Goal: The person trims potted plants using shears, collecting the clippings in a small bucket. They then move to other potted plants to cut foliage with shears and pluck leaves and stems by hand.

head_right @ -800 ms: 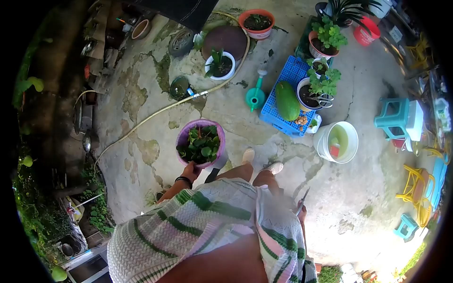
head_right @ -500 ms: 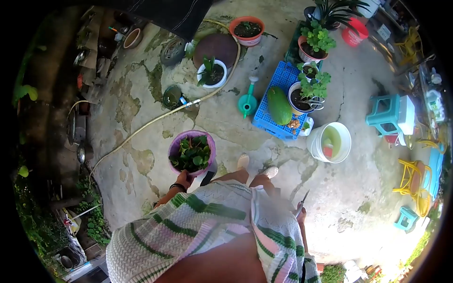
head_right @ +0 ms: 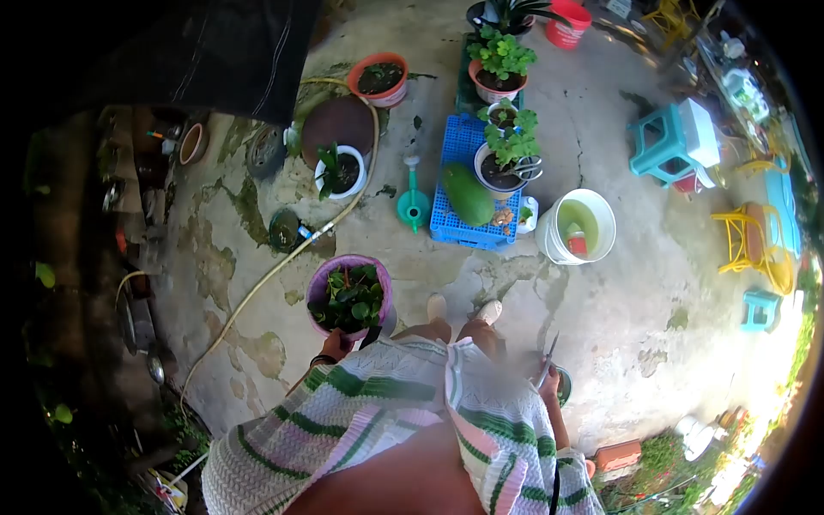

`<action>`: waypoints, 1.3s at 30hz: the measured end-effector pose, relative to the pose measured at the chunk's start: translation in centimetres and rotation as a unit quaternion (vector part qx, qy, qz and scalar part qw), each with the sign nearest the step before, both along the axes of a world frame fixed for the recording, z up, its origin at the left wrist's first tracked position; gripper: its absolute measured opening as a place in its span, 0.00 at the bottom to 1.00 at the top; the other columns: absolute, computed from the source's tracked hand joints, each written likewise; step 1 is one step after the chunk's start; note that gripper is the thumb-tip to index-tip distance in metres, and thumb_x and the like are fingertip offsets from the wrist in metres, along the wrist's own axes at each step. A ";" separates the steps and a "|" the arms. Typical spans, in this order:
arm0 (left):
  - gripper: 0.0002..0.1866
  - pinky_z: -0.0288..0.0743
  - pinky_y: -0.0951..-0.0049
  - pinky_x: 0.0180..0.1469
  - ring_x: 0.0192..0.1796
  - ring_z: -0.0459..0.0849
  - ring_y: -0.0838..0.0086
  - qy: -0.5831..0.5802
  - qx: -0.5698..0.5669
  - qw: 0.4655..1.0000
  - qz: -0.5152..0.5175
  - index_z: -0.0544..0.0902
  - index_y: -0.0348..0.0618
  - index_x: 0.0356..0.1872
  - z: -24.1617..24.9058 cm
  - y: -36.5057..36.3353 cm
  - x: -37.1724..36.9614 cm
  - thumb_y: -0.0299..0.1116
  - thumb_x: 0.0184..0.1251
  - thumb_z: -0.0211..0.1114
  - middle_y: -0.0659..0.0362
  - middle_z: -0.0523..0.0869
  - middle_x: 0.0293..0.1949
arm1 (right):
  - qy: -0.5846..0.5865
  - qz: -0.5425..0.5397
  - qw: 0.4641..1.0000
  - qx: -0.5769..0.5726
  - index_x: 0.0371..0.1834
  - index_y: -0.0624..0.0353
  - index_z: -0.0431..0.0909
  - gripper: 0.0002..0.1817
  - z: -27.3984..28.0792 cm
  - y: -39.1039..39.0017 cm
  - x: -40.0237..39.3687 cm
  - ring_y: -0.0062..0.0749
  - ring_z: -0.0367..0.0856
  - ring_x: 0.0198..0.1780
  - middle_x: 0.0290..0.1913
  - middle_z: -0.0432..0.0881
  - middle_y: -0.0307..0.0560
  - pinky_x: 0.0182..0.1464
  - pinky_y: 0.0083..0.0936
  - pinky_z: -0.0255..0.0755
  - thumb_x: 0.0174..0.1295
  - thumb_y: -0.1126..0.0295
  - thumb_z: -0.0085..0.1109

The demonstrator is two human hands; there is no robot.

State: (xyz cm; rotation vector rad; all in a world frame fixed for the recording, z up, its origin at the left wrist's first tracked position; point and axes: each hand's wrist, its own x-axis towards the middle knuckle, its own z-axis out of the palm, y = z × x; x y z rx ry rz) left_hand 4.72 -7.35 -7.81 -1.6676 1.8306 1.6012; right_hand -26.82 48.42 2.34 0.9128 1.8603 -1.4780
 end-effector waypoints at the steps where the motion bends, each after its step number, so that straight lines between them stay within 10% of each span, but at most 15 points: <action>1: 0.22 0.72 0.60 0.48 0.45 0.78 0.53 0.015 -0.012 0.998 -0.056 0.76 0.42 0.47 0.0 -0.7 -0.9 0.47 0.59 0.52 0.46 0.80 0.41 | -0.004 -0.011 1.000 -0.020 0.34 0.49 0.77 0.10 0.5 -0.3 0.1 0.22 0.70 0.17 0.19 0.71 0.32 0.17 0.21 0.63 0.58 0.57 0.59; 8: 0.18 0.70 0.55 0.47 0.47 0.77 0.50 0.042 -0.051 0.970 -0.233 0.77 0.42 0.44 4.0 -2.8 -8.6 0.41 0.57 0.56 0.44 0.80 0.43 | -0.002 -0.133 0.988 -0.084 0.31 0.48 0.71 0.07 2.2 -0.2 3.8 0.22 0.67 0.13 0.16 0.68 0.33 0.13 0.21 0.59 0.61 0.60 0.54; 14: 0.14 0.69 0.76 0.22 0.22 0.77 0.75 0.234 -0.104 0.926 -0.277 0.78 0.34 0.29 -2.1 -4.3 -9.8 0.38 0.55 0.59 0.57 0.79 0.22 | 0.024 -0.145 0.989 -0.013 0.29 0.53 0.73 0.13 2.7 1.3 7.5 0.23 0.69 0.15 0.17 0.70 0.36 0.13 0.21 0.61 0.59 0.56 0.57; 26: 0.14 0.72 0.64 0.34 0.34 0.80 0.62 0.071 -0.034 0.936 -0.343 0.80 0.41 0.32 15.2 12.9 -24.7 0.42 0.53 0.61 0.51 0.81 0.31 | 0.026 -0.179 0.981 -0.066 0.35 0.62 0.77 0.19 -5.2 11.6 7.5 0.22 0.74 0.27 0.27 0.77 0.37 0.28 0.21 0.70 0.57 0.53 0.60; 30: 0.18 0.74 0.68 0.40 0.37 0.81 0.68 0.154 0.282 0.942 -0.102 0.79 0.42 0.41 16.4 20.1 -27.6 0.46 0.57 0.60 0.53 0.82 0.34 | 0.058 -0.146 0.986 -0.053 0.37 0.62 0.76 0.19 -3.2 14.7 2.9 0.23 0.76 0.28 0.27 0.79 0.39 0.29 0.21 0.72 0.59 0.55 0.58; 33: 0.23 0.73 0.68 0.39 0.35 0.79 0.72 0.114 0.323 0.933 -0.107 0.75 0.37 0.47 16.2 24.3 -30.4 0.47 0.61 0.57 0.59 0.81 0.33 | 0.050 -0.121 0.990 -0.049 0.36 0.59 0.73 0.19 -0.2 17.7 0.3 0.26 0.74 0.18 0.21 0.76 0.42 0.18 0.22 0.69 0.59 0.52 0.56; 35: 0.22 0.73 0.67 0.38 0.35 0.79 0.71 0.046 0.105 0.946 -0.302 0.74 0.38 0.48 10.3 25.5 -30.7 0.46 0.62 0.56 0.59 0.82 0.34 | 0.035 -0.139 0.988 -0.057 0.34 0.57 0.71 0.20 0.8 19.8 -0.7 0.27 0.72 0.13 0.17 0.73 0.43 0.13 0.22 0.66 0.59 0.49 0.55; 36: 0.19 0.73 0.66 0.37 0.35 0.80 0.71 0.173 -0.090 0.821 -0.537 0.75 0.40 0.45 9.0 26.7 -31.2 0.45 0.62 0.55 0.60 0.82 0.33 | 0.028 -0.152 0.987 -0.039 0.32 0.56 0.70 0.20 1.3 20.6 -0.9 0.27 0.70 0.11 0.16 0.72 0.43 0.11 0.22 0.64 0.59 0.48 0.55; 39: 0.17 0.73 0.67 0.36 0.34 0.81 0.70 0.132 -0.008 0.855 -0.501 0.76 0.42 0.44 12.9 30.6 -34.5 0.43 0.60 0.57 0.60 0.83 0.32 | 0.021 -0.182 0.983 -0.018 0.30 0.56 0.66 0.23 0.2 24.5 0.2 0.28 0.70 0.10 0.14 0.71 0.43 0.10 0.21 0.63 0.57 0.45 0.56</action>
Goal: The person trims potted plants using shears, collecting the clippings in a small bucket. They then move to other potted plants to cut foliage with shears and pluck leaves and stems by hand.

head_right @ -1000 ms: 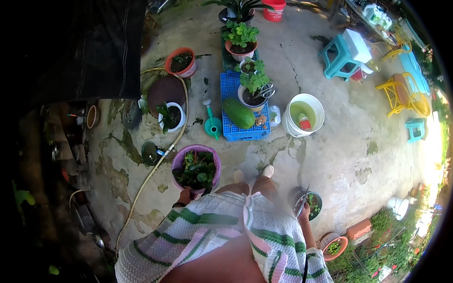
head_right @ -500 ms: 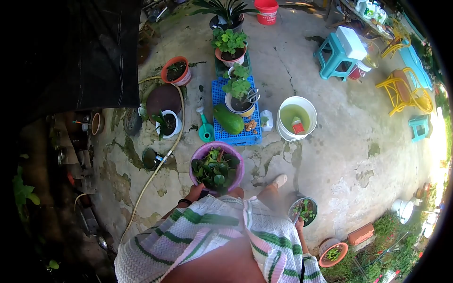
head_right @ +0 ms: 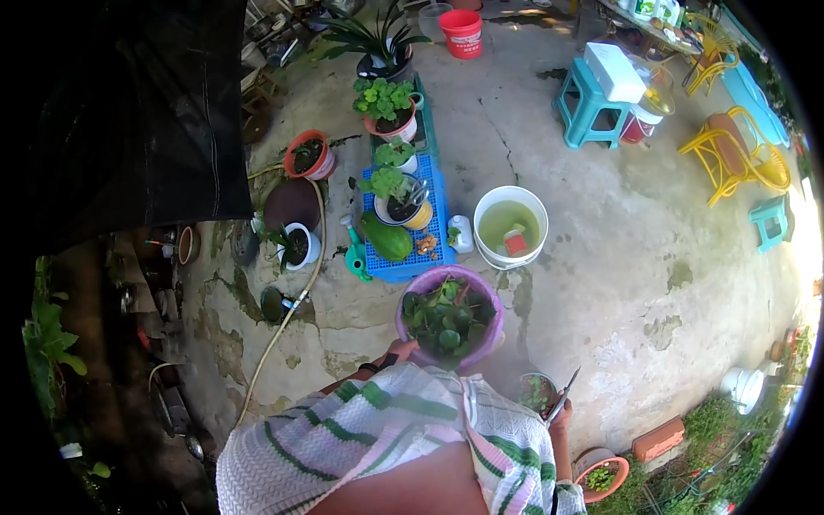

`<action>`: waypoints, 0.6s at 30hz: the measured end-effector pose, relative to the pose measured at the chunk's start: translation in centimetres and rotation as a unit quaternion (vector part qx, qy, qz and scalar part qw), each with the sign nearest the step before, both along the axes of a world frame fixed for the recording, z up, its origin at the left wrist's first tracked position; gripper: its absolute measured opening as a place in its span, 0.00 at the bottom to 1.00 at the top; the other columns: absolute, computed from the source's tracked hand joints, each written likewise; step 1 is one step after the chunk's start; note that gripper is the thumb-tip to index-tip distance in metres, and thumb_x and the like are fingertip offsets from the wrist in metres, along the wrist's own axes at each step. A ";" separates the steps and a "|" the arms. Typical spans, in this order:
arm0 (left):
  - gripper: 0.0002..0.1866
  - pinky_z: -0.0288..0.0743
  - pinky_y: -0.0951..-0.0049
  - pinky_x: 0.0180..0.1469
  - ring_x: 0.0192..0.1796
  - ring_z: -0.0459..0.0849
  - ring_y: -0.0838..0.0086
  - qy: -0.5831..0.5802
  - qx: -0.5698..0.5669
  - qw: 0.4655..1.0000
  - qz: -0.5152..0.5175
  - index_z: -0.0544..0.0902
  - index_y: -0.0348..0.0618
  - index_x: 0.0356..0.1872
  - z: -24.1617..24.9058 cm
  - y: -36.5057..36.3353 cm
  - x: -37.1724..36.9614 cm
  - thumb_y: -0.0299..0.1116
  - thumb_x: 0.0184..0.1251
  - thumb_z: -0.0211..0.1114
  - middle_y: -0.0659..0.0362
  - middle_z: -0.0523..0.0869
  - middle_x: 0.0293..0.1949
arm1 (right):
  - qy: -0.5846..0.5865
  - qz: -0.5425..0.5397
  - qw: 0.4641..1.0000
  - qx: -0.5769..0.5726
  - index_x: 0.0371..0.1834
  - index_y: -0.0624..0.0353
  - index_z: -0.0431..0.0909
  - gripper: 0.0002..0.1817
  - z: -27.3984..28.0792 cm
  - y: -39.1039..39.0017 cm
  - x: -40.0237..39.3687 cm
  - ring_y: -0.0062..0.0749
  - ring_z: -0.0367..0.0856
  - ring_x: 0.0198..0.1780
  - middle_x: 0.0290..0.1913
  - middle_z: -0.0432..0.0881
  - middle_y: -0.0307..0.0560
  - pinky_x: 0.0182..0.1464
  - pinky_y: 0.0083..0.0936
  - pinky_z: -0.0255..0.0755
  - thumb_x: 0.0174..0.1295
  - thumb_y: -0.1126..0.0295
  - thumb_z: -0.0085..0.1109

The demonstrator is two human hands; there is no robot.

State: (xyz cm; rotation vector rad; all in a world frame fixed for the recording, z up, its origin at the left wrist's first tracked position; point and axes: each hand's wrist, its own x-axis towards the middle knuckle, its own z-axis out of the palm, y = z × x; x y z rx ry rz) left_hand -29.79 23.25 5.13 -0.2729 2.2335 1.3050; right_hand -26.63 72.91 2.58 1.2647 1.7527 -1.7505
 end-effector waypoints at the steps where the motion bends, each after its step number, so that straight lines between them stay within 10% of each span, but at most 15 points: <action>1: 0.17 0.73 0.67 0.36 0.34 0.81 0.70 -0.009 0.023 1.000 0.008 0.76 0.43 0.44 2.9 1.5 -1.5 0.42 0.59 0.57 0.61 0.83 0.32 | -0.001 -0.018 1.000 -0.006 0.30 0.56 0.66 0.23 -0.2 1.0 0.4 0.28 0.70 0.10 0.14 0.71 0.43 0.10 0.22 0.63 0.56 0.45 0.56; 7: 0.14 0.76 0.73 0.37 0.33 0.82 0.72 -0.214 0.142 0.958 0.130 0.77 0.38 0.42 9.7 7.5 -9.6 0.33 0.56 0.56 0.56 0.82 0.34 | 0.019 -0.151 0.988 -0.013 0.30 0.55 0.65 0.23 1.7 2.6 1.4 0.28 0.68 0.09 0.15 0.71 0.43 0.10 0.22 0.64 0.56 0.45 0.56; 14: 0.15 0.78 0.66 0.48 0.44 0.82 0.63 -0.262 0.346 0.868 0.240 0.71 0.32 0.46 4.7 11.5 -14.7 0.30 0.59 0.53 0.49 0.79 0.42 | 0.024 -0.153 0.988 -0.020 0.46 0.53 0.70 0.15 1.0 3.7 3.0 0.25 0.72 0.18 0.21 0.72 0.39 0.17 0.22 0.65 0.61 0.58 0.52; 18: 0.12 0.78 0.68 0.45 0.41 0.82 0.69 -0.271 0.308 0.889 0.202 0.72 0.37 0.45 5.1 12.3 -18.2 0.30 0.61 0.52 0.56 0.79 0.40 | 0.088 -0.206 0.975 -0.010 0.37 0.56 0.68 0.22 2.1 3.0 3.2 0.28 0.71 0.12 0.20 0.73 0.45 0.12 0.23 0.65 0.58 0.47 0.55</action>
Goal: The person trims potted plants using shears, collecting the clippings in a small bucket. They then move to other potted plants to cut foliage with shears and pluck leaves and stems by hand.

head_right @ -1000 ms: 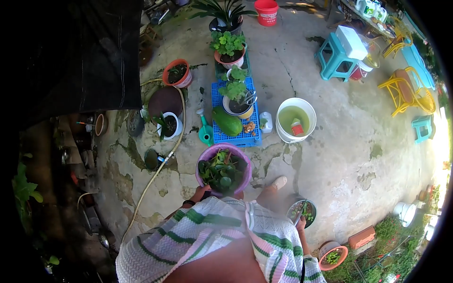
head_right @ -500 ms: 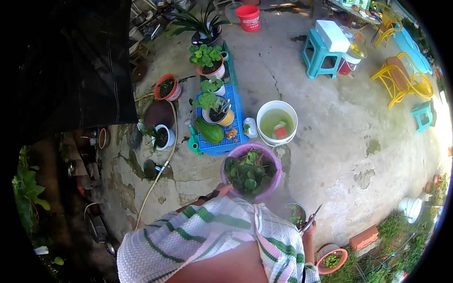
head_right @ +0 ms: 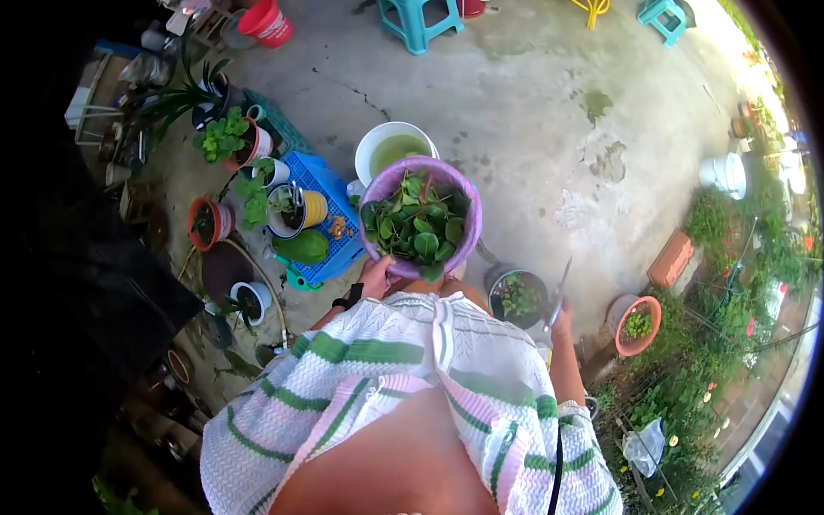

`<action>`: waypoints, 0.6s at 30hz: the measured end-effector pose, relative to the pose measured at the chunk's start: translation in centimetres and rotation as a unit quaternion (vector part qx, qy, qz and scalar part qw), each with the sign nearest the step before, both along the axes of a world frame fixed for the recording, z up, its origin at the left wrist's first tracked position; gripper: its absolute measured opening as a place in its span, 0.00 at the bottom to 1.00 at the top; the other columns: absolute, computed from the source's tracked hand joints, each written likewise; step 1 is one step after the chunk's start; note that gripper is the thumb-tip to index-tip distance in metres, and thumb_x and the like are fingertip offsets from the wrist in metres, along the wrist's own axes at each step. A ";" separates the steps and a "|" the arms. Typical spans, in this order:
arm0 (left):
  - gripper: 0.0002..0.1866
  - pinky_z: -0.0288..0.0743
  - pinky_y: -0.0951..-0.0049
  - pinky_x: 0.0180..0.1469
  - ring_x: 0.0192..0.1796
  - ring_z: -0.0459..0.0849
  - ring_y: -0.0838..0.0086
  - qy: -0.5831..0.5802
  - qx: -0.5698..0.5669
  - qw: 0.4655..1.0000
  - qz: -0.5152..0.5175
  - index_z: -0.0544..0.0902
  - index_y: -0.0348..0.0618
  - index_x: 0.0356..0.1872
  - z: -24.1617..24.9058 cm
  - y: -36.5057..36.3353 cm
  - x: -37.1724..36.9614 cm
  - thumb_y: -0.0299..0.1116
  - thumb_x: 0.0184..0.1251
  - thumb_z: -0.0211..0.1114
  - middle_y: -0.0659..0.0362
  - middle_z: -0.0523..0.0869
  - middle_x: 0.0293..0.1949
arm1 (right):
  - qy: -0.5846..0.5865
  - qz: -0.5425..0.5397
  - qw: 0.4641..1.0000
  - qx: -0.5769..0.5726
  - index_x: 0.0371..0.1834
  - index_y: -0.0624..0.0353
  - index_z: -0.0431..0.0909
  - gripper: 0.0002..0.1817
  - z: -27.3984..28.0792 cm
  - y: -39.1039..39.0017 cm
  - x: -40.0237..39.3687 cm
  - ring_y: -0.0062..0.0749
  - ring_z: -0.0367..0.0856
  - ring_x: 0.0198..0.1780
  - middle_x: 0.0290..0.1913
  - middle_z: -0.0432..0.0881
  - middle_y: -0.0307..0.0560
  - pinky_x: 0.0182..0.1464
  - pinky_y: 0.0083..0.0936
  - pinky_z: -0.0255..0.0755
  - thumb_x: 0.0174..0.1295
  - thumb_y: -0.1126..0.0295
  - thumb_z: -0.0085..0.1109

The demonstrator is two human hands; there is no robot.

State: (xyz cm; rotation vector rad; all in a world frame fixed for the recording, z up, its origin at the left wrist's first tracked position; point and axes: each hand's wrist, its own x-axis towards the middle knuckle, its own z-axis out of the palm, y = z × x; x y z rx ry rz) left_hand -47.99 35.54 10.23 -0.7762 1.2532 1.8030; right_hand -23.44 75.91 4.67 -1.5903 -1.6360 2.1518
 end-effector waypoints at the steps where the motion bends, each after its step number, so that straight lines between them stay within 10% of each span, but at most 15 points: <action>1: 0.12 0.78 0.69 0.44 0.41 0.81 0.69 0.007 -0.003 1.000 -0.004 0.72 0.39 0.45 0.4 0.4 -0.9 0.30 0.61 0.53 0.57 0.79 0.40 | -0.052 -0.012 0.998 0.016 0.37 0.56 0.67 0.22 -0.1 0.1 -0.2 0.28 0.72 0.12 0.20 0.73 0.45 0.13 0.22 0.66 0.58 0.47 0.55; 5: 0.10 0.78 0.73 0.38 0.39 0.81 0.72 0.015 0.002 1.000 -0.021 0.74 0.43 0.43 -1.1 1.5 -3.8 0.31 0.61 0.54 0.61 0.80 0.37 | -0.038 0.000 0.999 0.006 0.48 0.53 0.70 0.16 1.9 -0.5 -1.9 0.26 0.74 0.17 0.22 0.74 0.42 0.15 0.20 0.67 0.61 0.59 0.53; 18: 0.09 0.76 0.76 0.31 0.32 0.80 0.76 0.033 -0.023 0.999 0.028 0.76 0.44 0.38 -1.1 11.8 -15.2 0.33 0.57 0.57 0.63 0.80 0.32 | -0.092 0.023 0.995 0.006 0.39 0.53 0.69 0.18 -1.8 8.9 -10.1 0.27 0.71 0.13 0.19 0.73 0.43 0.13 0.22 0.64 0.59 0.51 0.55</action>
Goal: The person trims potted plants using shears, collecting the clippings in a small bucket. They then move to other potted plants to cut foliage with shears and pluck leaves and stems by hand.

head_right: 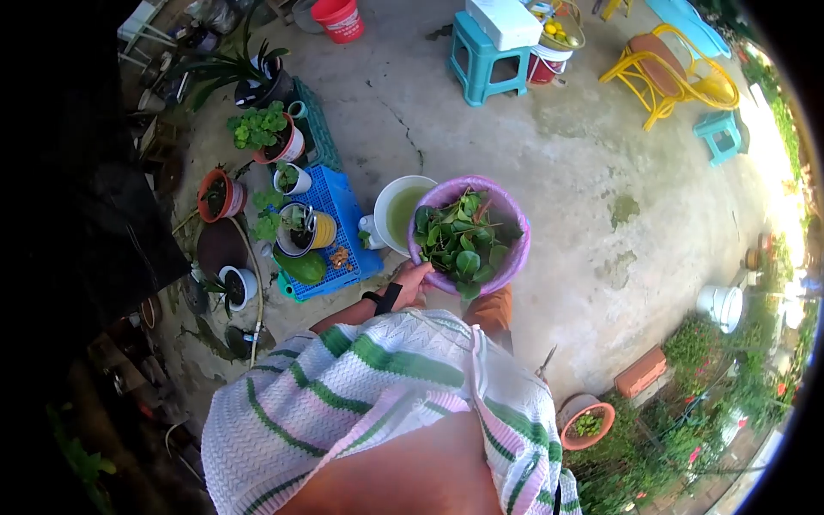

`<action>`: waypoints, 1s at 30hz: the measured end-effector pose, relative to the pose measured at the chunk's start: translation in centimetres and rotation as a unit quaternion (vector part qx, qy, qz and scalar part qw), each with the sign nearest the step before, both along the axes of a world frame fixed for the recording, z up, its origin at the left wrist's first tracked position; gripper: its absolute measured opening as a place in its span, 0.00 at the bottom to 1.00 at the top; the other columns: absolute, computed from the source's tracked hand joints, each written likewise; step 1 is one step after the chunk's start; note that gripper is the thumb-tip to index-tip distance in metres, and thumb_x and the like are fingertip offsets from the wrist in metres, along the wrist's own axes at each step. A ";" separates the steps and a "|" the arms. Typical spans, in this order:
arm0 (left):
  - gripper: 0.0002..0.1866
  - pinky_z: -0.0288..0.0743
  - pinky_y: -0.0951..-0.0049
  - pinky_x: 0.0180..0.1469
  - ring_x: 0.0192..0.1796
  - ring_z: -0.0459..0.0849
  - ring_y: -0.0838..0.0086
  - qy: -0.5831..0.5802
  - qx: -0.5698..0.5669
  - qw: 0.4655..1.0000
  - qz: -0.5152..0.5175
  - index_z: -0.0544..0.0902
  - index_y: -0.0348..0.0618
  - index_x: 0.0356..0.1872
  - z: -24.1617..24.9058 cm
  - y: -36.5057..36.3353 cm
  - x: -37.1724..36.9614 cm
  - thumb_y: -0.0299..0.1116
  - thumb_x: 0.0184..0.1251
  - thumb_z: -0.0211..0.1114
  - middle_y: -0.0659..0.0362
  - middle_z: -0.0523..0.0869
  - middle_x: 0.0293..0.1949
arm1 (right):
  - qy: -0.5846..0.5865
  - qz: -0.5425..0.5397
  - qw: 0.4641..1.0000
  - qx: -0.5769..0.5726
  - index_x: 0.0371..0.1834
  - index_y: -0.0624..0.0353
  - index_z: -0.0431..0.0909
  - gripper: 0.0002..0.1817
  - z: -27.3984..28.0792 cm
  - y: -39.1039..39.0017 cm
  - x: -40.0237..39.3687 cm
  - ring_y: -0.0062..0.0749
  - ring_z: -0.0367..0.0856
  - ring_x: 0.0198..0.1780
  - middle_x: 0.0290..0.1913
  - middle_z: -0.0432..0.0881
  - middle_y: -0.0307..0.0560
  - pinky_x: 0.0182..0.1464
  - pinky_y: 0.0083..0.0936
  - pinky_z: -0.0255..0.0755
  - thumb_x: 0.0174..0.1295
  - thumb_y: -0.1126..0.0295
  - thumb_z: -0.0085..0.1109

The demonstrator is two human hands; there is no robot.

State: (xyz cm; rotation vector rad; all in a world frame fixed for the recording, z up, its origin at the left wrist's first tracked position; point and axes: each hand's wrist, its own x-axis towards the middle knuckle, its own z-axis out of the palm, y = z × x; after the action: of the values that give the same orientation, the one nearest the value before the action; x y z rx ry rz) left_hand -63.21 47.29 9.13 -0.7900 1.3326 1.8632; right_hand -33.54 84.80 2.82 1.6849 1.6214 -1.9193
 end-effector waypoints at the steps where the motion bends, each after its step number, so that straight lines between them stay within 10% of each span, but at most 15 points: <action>1: 0.09 0.75 0.74 0.32 0.32 0.79 0.76 -0.007 0.011 1.000 0.027 0.76 0.44 0.38 -1.3 1.2 -1.0 0.34 0.57 0.57 0.63 0.79 0.32 | 0.003 0.010 1.000 -0.008 0.38 0.53 0.69 0.18 0.3 1.5 -1.8 0.27 0.71 0.13 0.19 0.73 0.43 0.12 0.22 0.64 0.59 0.51 0.55; 16: 0.12 0.79 0.72 0.32 0.34 0.82 0.70 0.021 -0.032 0.956 0.290 0.75 0.42 0.40 -1.5 10.3 -18.2 0.35 0.58 0.57 0.58 0.81 0.36 | 0.007 0.112 0.993 -0.038 0.34 0.51 0.67 0.20 3.2 25.9 -36.3 0.30 0.68 0.09 0.17 0.72 0.44 0.09 0.24 0.63 0.56 0.48 0.58; 30: 0.14 0.81 0.72 0.36 0.34 0.81 0.68 0.009 -0.018 0.883 0.468 0.72 0.31 0.41 -5.4 1.8 -32.9 0.32 0.59 0.56 0.53 0.78 0.35 | 0.106 0.540 0.833 -0.050 0.40 0.57 0.73 0.18 3.3 11.9 -73.9 0.22 0.71 0.13 0.17 0.75 0.40 0.13 0.19 0.62 0.60 0.53 0.56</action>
State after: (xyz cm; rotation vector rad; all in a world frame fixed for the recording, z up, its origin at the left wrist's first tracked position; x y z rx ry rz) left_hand -96.13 49.04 3.75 -1.6417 1.0559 2.5549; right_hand -107.43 96.72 6.09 0.2686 1.8564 -1.4994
